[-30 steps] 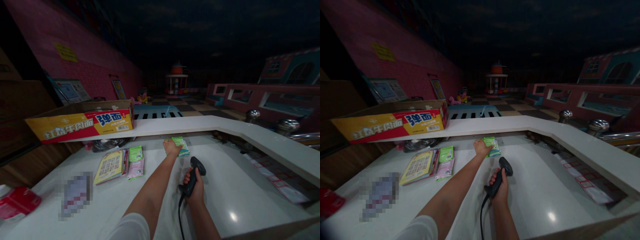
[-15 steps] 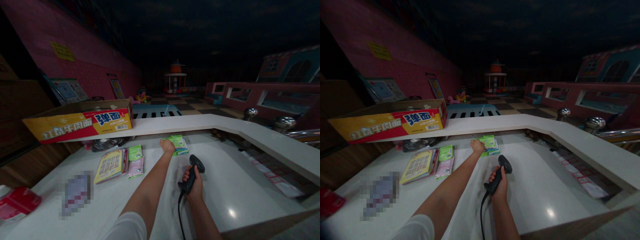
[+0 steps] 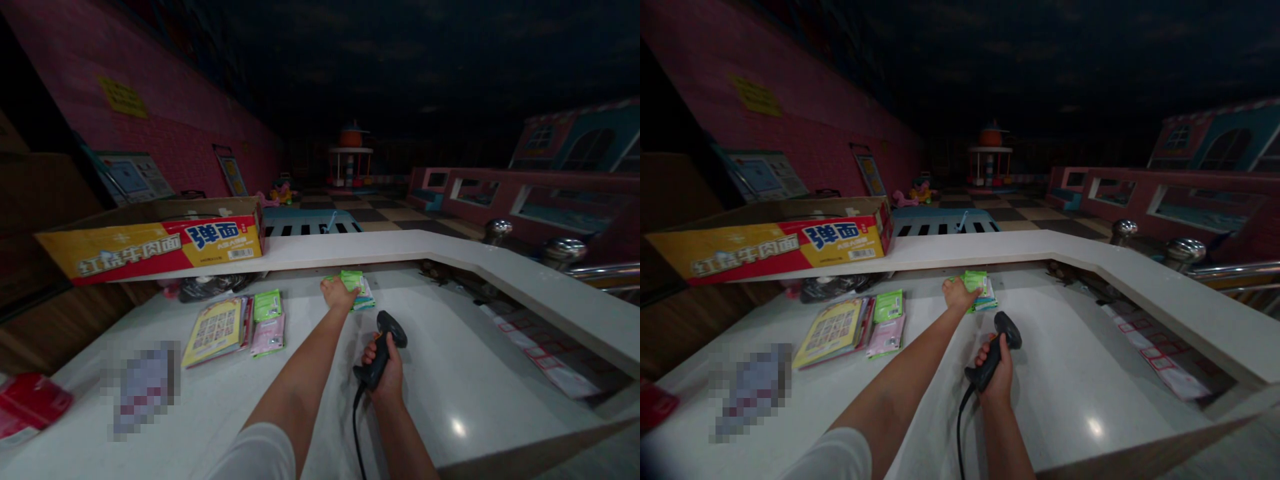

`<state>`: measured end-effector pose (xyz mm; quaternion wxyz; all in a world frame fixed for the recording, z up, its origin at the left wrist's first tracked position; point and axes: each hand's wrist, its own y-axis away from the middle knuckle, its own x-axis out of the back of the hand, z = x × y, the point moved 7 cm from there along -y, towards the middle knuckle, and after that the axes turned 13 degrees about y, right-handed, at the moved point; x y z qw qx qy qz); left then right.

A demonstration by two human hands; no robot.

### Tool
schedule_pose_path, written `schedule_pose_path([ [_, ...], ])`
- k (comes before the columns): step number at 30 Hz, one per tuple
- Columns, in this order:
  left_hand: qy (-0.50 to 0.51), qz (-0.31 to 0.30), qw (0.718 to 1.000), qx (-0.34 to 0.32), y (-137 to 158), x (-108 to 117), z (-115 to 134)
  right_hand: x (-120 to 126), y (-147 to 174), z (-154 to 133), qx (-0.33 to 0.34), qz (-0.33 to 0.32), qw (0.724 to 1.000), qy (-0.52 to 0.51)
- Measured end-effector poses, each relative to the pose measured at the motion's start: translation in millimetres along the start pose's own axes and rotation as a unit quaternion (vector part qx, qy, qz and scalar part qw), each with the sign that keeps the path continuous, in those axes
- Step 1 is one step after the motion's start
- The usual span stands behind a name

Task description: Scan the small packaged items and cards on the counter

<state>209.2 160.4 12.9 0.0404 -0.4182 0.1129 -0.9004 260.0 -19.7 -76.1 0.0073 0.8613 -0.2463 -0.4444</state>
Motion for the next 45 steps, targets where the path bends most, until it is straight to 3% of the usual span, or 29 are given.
schedule_pose_path([
  [11, 0.038, -0.024, 0.999, -0.014, -5, 11, 1, 1, -3, 1, -0.001, -0.007, 1.000, -0.011],
  [15, 0.153, -0.040, 0.987, 0.021, -11, 15, -4, 2, -4, 1, -0.002, -0.006, 1.000, -0.010],
  [18, 0.333, -0.040, 0.939, 0.077, -7, 20, -23, 4, -4, 1, 0.007, -0.009, 1.000, -0.002],
  [21, 0.520, -0.029, 0.849, 0.092, 11, 31, -58, 4, -4, 0, 0.010, -0.010, 1.000, 0.005],
  [23, 0.593, -0.027, 0.802, 0.070, 30, 41, -85, 3, -3, 0, 0.004, -0.007, 1.000, 0.002],
  [26, 0.632, -0.046, 0.772, 0.050, 62, 49, -123, 1, -1, 1, -0.011, -0.002, 1.000, -0.005],
  [30, 0.635, -0.047, 0.770, 0.031, 89, 53, -148, -1, 3, 1, -0.024, -0.010, 1.000, 0.010],
  [38, 0.618, -0.020, 0.785, 0.022, 91, 53, -152, -10, 16, 6, -0.056, -0.029, 0.988, 0.141],
  [41, 0.627, -0.013, 0.779, 0.013, 91, 50, -155, -21, 35, 6, -0.057, -0.049, 0.962, 0.262],
  [45, 0.647, -0.007, 0.763, 0.000, 90, 43, -158, -34, 69, 1, -0.021, -0.085, 0.890, 0.446],
])
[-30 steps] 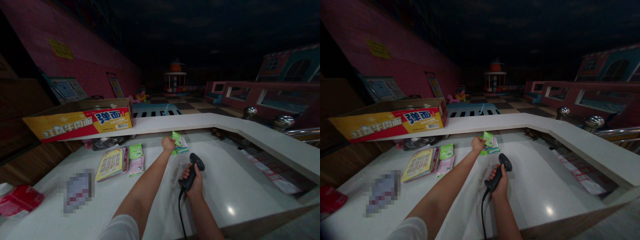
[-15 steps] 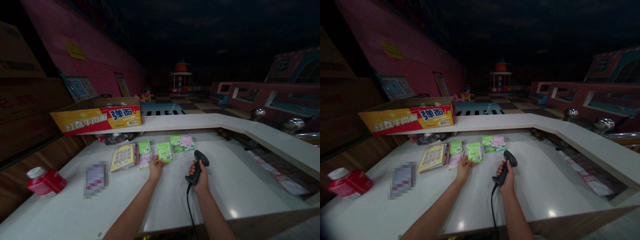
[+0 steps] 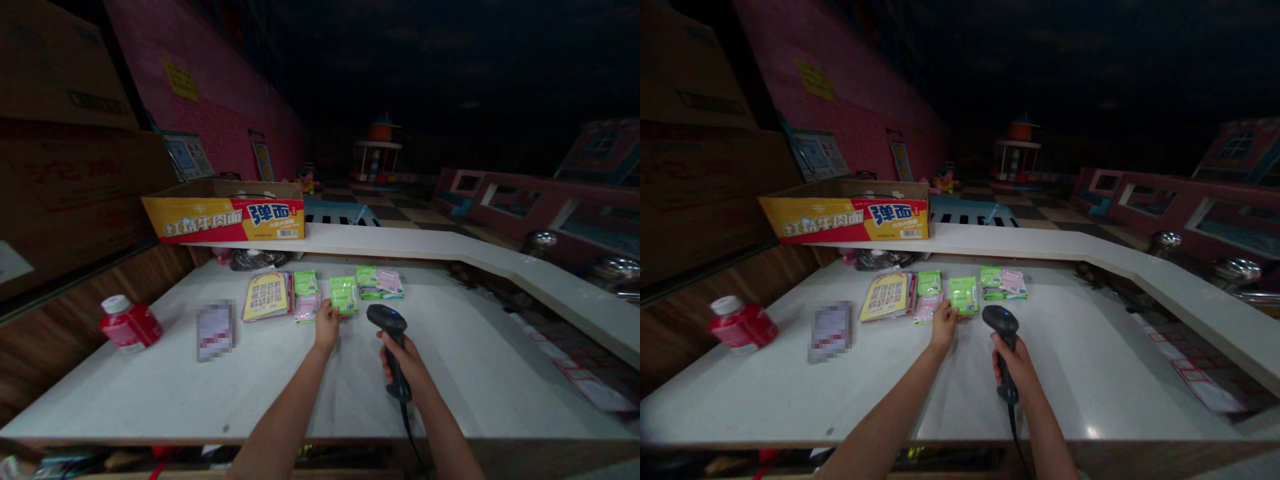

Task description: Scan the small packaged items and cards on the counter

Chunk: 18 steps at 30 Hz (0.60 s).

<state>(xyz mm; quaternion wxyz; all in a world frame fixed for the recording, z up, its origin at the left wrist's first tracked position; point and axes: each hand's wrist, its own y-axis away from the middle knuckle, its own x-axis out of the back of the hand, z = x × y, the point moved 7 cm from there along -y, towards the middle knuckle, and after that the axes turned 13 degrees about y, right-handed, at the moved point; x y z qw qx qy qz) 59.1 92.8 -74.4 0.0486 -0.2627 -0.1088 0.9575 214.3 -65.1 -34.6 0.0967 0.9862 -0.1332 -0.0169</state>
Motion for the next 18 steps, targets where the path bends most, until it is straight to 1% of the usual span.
schedule_pose_path([
  [1, 0.004, 0.000, 1.000, -0.002, -1, 0, -2, -1, 8, -3, 0.007, -0.004, 0.999, 0.037],
  [3, 0.004, 0.006, 1.000, -0.005, -1, 1, -3, -3, 23, -7, 0.017, -0.009, 0.997, 0.078],
  [8, -0.018, 0.015, 1.000, -0.017, 0, -2, 4, -1, 45, -8, 0.014, -0.004, 0.995, 0.098],
  [11, -0.047, 0.022, 0.998, -0.032, 3, -3, 12, -1, 48, -7, 0.005, -0.010, 0.996, 0.091],
  [13, -0.052, 0.028, 0.998, -0.030, 3, -2, 12, -2, 47, -5, 0.000, -0.013, 0.996, 0.083],
  [18, -0.006, 0.015, 1.000, -0.005, 2, -2, 2, -3, 41, 1, -0.017, -0.014, 0.998, 0.062],
])
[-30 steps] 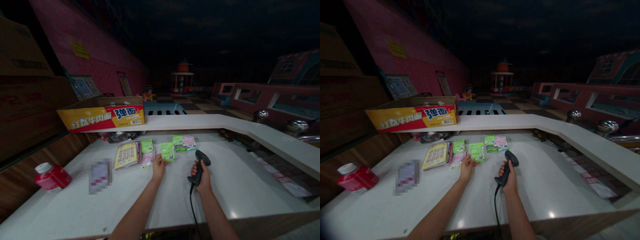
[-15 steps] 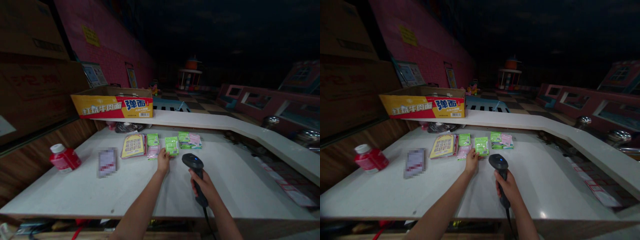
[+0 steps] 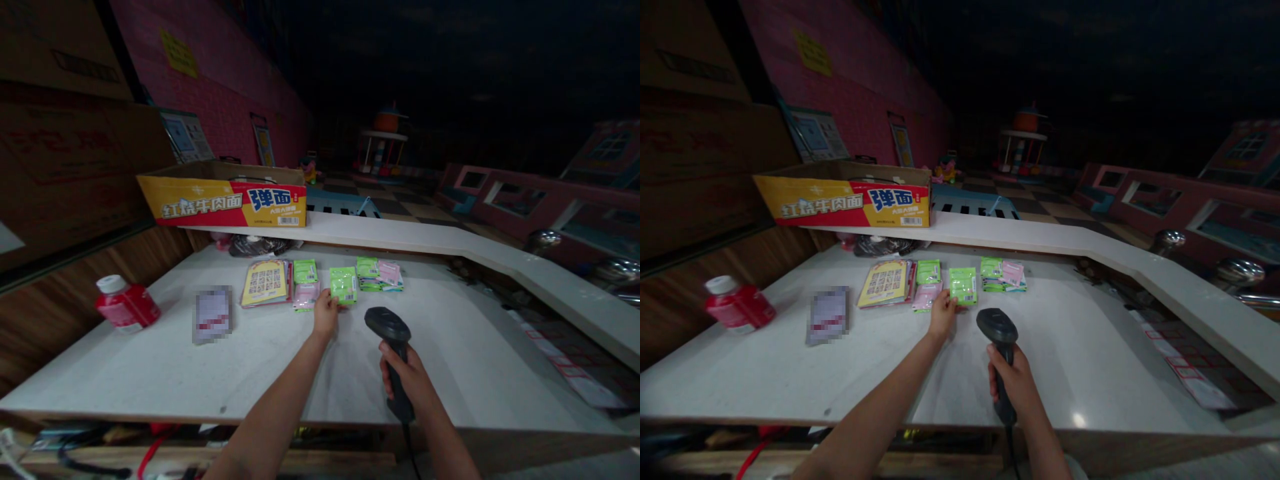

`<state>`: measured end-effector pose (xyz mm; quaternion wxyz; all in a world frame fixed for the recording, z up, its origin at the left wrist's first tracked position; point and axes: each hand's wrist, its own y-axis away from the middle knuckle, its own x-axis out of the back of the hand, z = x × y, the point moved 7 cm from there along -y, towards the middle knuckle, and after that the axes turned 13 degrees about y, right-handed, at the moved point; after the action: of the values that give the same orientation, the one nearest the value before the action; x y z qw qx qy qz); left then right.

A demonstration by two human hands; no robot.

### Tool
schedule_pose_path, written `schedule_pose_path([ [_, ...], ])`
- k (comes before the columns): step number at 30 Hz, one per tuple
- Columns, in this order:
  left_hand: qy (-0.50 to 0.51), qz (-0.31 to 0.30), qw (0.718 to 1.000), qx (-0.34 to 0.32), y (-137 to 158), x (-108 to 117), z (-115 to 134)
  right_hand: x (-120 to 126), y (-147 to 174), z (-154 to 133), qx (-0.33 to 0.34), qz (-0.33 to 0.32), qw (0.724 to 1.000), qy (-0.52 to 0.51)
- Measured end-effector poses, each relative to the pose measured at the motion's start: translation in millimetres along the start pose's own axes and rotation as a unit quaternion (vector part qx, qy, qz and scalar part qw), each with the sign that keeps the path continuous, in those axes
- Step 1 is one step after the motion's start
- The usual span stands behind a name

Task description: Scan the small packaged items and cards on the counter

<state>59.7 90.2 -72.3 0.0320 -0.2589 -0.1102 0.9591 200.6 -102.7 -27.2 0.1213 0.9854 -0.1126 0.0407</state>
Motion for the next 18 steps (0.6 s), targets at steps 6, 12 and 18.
schedule_pose_path([
  [6, 0.013, -0.006, 1.000, 0.026, 2, -3, -1, 4, -34, 2, -0.007, -0.002, 0.993, -0.121],
  [12, 0.030, 0.014, 0.997, 0.066, 6, -4, -1, 4, -79, 12, -0.007, -0.065, 0.953, -0.297],
  [18, 0.045, 0.029, 0.996, 0.076, 8, -6, -1, 5, -86, 24, 0.000, -0.078, 0.938, -0.337],
])
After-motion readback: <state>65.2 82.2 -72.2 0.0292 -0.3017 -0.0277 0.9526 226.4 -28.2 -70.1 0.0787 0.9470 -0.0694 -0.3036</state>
